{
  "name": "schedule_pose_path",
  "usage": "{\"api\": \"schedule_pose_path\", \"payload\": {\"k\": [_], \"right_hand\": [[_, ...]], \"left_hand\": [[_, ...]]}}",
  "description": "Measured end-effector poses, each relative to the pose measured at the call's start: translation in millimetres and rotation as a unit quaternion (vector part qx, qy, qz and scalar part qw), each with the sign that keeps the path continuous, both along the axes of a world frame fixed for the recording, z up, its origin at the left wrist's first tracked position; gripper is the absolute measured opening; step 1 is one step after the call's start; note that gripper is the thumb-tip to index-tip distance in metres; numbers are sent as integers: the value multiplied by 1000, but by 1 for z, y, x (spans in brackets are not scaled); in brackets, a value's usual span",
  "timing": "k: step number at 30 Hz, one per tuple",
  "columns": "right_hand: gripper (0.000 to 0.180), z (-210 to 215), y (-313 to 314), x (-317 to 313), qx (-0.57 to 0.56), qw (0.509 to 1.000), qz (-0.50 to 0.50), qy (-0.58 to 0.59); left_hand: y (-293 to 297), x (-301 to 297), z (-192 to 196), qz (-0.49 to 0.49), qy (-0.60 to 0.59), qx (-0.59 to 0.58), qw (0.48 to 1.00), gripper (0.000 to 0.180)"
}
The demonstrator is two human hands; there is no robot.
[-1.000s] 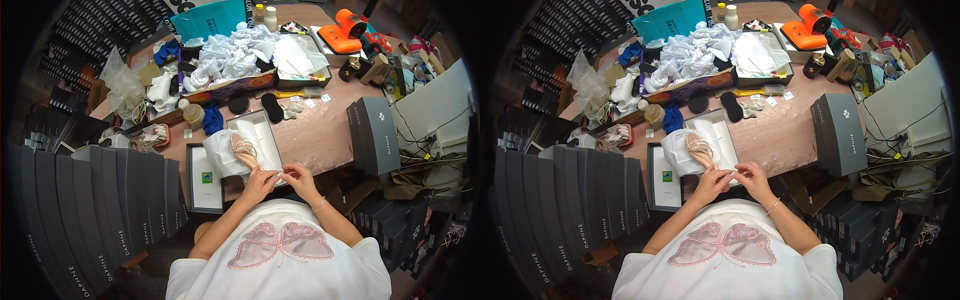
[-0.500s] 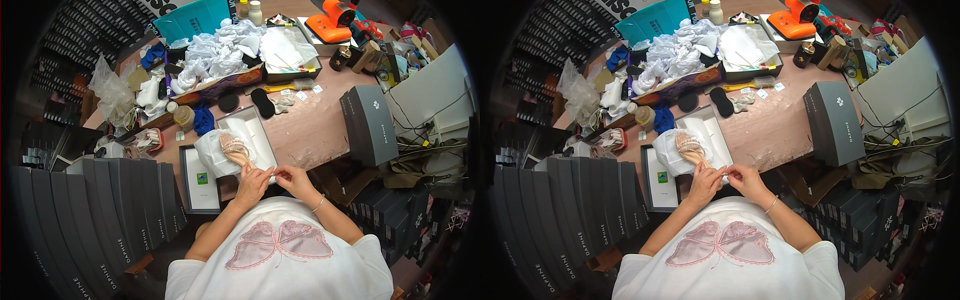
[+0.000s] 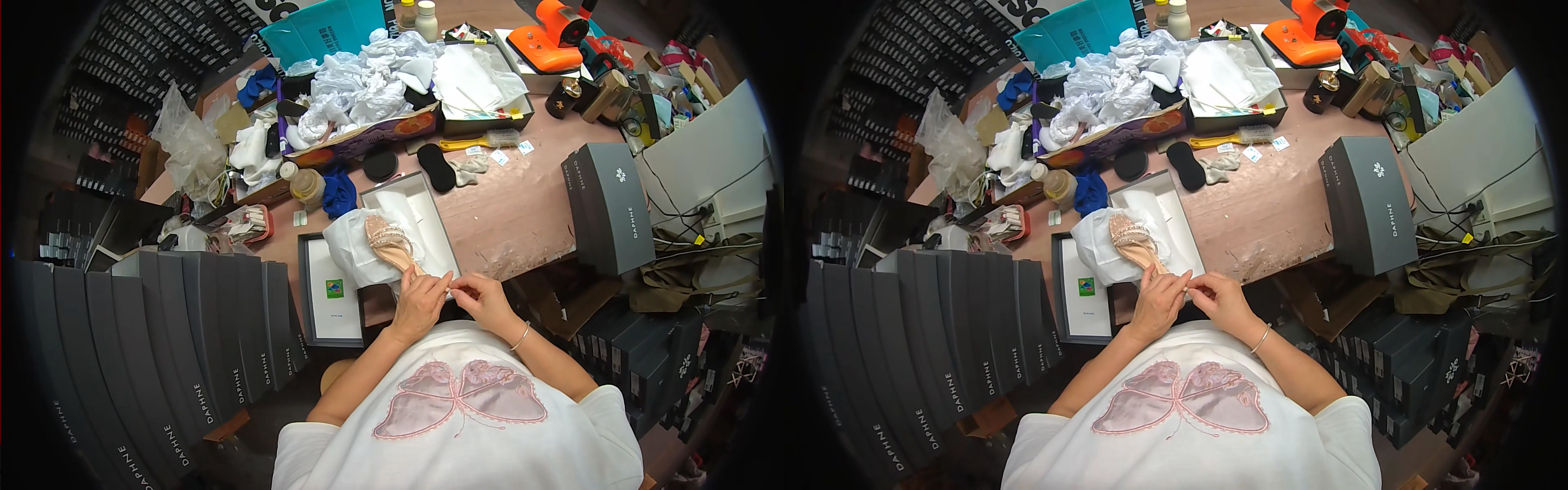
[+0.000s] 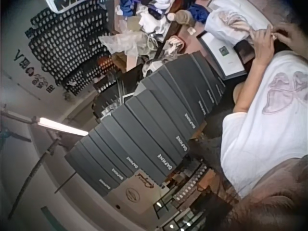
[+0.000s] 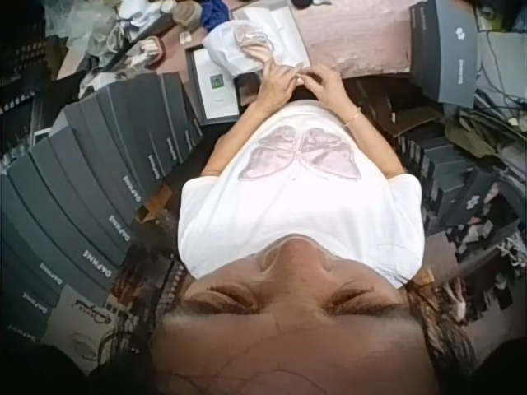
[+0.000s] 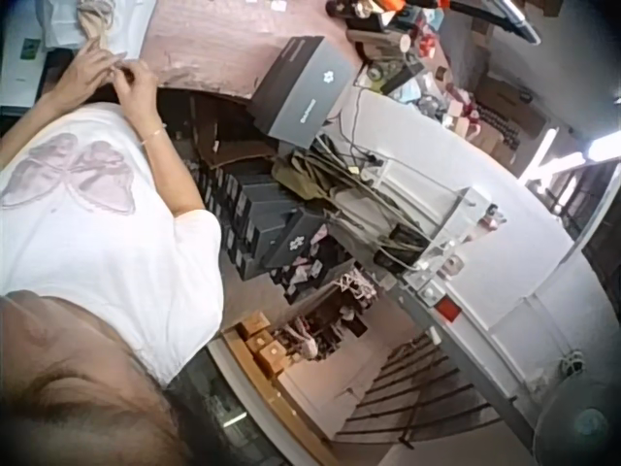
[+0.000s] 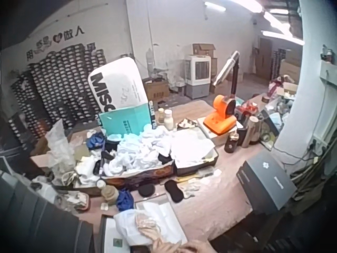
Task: Packing shoes into boxes at a manufacturing station.
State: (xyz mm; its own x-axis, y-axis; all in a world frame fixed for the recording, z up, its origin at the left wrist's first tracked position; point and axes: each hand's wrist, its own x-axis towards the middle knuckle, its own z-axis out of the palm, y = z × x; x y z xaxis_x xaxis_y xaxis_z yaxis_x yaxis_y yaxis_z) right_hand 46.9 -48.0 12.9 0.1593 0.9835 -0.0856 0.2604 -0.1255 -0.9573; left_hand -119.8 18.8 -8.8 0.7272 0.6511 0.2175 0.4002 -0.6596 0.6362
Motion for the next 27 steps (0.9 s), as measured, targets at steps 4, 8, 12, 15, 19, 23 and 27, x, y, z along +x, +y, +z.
{"api": "schedule_pose_path", "payload": {"k": [4, 8, 12, 15, 19, 23, 27], "right_hand": [[13, -10, -5, -4, -57, 994, -34, 89], [12, 0, -2, -6, -15, 1000, -20, -14], [11, -2, -1, -7, 8, 998, -3, -61], [11, -4, -1, -8, 3, 998, -8, -64], [11, -4, -3, -8, -15, 999, -19, -22], [10, -1, -2, -10, -32, 999, -23, -10], [9, -9, -2, -11, 10, 999, -8, -47]], "left_hand": [[-2, 0, 1, -6, 17, 14, 1000, 41], [-4, 0, 0, -6, 21, 16, 1000, 38], [-5, -2, -5, -9, 14, 17, 1000, 36], [-6, -3, -7, -10, 10, 16, 1000, 35], [-5, -3, -1, -5, 26, 11, 1000, 36], [-7, -2, -2, 4, 23, 14, 1000, 36], [-7, -3, -8, 4, 7, 11, 1000, 35]]}}
